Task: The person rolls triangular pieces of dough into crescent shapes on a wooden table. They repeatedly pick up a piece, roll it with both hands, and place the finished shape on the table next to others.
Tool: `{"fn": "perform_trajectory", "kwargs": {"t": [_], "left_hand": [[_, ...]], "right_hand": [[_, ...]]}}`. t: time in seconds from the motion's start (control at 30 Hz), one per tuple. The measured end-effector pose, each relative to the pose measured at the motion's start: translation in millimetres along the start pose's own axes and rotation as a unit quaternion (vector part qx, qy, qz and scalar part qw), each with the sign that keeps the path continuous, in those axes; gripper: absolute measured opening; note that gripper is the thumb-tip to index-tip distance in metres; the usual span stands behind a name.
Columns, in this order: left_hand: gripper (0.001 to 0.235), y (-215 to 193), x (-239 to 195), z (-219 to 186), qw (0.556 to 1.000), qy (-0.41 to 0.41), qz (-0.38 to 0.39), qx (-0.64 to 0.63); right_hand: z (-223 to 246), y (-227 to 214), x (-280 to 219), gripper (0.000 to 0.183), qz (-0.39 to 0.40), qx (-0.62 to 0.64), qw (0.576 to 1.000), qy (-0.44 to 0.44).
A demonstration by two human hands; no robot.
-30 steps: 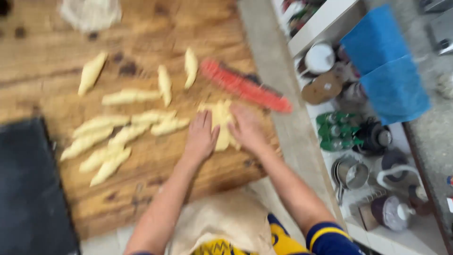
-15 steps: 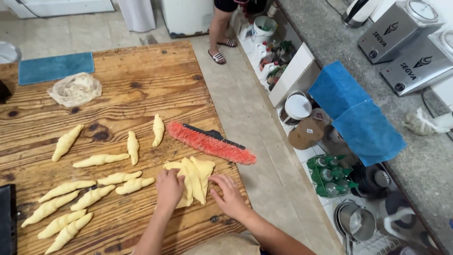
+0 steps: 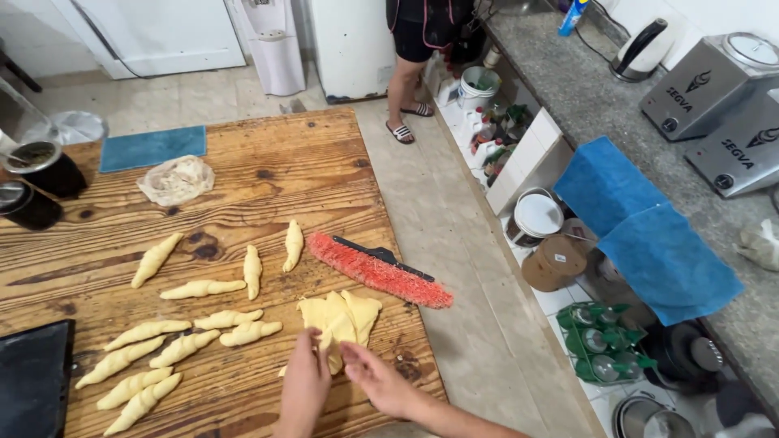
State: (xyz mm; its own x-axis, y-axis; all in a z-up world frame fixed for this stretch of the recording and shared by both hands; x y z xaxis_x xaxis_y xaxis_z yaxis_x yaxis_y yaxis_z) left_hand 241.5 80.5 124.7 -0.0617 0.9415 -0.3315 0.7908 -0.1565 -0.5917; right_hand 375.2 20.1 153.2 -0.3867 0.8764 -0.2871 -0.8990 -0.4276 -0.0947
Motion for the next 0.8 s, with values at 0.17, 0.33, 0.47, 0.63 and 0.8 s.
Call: {"fn": "perform_trajectory", "kwargs": {"t": [0.17, 0.33, 0.47, 0.63, 0.8], "left_hand": [[0.044, 3, -32, 47, 0.955, -0.103, 0.041, -0.274], [0.055, 4, -41, 75, 0.846, -0.140, 0.184, -0.481], [0.051, -61, -37, 59, 0.962, 0.032, -0.001, -0.271], [0.054, 14, -35, 110, 0.878, -0.127, 0.224, -0.403], [0.018, 16, -53, 109, 0.937, -0.161, 0.151, -0.272]], "right_hand": [[-6, 18, 8, 0.081, -0.025, 0.122, 0.991, -0.049], [-44, 27, 26, 0.078, -0.121, 0.196, 0.973, 0.012], [-28, 36, 36, 0.044, -0.065, 0.101, 0.992, -0.040], [68, 41, 18, 0.040, -0.018, -0.080, 0.959, -0.271], [57, 46, 21, 0.062, -0.028, -0.227, 0.943, -0.241]]}}
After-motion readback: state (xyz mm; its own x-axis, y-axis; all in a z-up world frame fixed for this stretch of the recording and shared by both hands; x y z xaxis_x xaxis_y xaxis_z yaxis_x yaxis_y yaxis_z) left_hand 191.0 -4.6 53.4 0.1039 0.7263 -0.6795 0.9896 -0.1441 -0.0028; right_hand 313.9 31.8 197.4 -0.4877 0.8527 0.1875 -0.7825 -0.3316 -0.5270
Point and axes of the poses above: each hand's wrist, its own x-axis towards the middle knuckle, its own y-axis out of the palm, z = x × y, the point moved 9 cm from there along x, towards the middle knuckle, and after that the axes turned 14 degrees about -y, right-handed, at the moved point
